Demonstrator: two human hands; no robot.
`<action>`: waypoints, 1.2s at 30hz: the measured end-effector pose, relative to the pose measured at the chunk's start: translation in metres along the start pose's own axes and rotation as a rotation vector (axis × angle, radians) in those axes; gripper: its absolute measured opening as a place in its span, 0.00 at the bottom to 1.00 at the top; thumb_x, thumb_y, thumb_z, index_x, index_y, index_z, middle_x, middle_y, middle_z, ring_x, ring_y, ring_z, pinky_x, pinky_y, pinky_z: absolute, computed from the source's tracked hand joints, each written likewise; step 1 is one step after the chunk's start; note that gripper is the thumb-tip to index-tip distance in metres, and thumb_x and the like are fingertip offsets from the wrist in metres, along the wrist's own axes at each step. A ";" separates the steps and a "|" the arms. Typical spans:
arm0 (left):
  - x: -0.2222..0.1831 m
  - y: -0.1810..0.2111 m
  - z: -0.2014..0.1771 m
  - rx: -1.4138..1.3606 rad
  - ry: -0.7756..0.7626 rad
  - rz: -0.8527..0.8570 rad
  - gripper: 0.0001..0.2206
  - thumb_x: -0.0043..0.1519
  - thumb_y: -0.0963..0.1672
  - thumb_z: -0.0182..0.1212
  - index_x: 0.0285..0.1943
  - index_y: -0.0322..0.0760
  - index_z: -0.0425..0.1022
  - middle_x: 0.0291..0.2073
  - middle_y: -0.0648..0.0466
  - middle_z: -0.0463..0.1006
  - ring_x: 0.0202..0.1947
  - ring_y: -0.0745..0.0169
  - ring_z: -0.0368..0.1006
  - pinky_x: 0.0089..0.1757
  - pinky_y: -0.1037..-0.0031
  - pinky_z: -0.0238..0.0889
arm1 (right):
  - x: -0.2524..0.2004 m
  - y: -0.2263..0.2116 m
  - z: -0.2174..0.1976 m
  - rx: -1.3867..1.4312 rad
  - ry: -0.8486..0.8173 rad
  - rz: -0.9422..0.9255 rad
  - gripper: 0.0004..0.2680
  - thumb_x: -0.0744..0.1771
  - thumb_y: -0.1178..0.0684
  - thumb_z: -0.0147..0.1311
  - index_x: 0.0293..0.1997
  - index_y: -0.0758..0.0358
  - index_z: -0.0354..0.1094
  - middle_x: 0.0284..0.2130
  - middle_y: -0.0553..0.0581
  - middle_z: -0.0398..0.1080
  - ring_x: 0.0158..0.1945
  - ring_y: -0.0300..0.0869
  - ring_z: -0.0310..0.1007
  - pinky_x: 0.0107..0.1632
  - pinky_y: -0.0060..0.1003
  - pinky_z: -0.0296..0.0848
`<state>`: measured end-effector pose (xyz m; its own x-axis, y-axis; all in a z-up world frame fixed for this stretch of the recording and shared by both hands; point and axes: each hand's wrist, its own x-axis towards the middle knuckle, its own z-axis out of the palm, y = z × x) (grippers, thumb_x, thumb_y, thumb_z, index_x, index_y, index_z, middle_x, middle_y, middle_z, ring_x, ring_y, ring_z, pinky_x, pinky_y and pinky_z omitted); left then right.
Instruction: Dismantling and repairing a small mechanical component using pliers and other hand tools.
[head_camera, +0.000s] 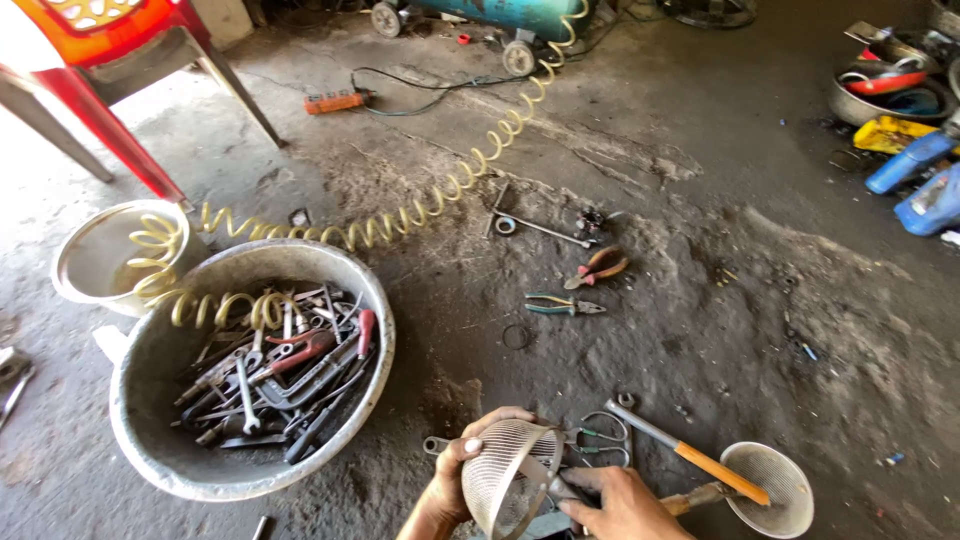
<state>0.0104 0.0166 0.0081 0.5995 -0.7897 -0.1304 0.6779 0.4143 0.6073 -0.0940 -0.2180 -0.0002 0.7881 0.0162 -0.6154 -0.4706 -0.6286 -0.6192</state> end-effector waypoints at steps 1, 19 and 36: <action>0.001 -0.003 -0.004 -0.003 -0.043 0.020 0.40 0.48 0.58 0.62 0.66 0.28 0.66 0.57 0.38 0.76 0.56 0.45 0.75 0.56 0.56 0.68 | 0.000 0.005 0.003 -0.014 0.092 -0.128 0.16 0.62 0.50 0.65 0.54 0.60 0.75 0.43 0.60 0.81 0.50 0.47 0.83 0.55 0.40 0.75; 0.042 -0.020 -0.041 -0.134 0.689 -0.039 0.35 0.60 0.62 0.46 0.71 0.46 0.66 0.64 0.48 0.71 0.64 0.45 0.65 0.58 0.49 0.59 | 0.013 0.104 -0.152 -0.343 0.443 -0.013 0.11 0.66 0.47 0.56 0.45 0.63 0.75 0.37 0.64 0.78 0.43 0.53 0.81 0.48 0.47 0.77; 0.165 -0.039 -0.120 -0.186 0.647 0.036 0.35 0.59 0.60 0.49 0.75 0.48 0.58 0.68 0.47 0.65 0.64 0.40 0.65 0.54 0.41 0.63 | 0.009 0.162 -0.111 -0.532 0.173 0.058 0.10 0.65 0.59 0.55 0.52 0.60 0.69 0.49 0.59 0.69 0.55 0.55 0.72 0.55 0.47 0.73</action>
<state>0.1339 -0.0758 -0.1311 0.7180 -0.3675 -0.5912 0.6800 0.5519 0.4828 -0.1186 -0.4059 -0.0519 0.8415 -0.1293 -0.5245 -0.2853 -0.9309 -0.2282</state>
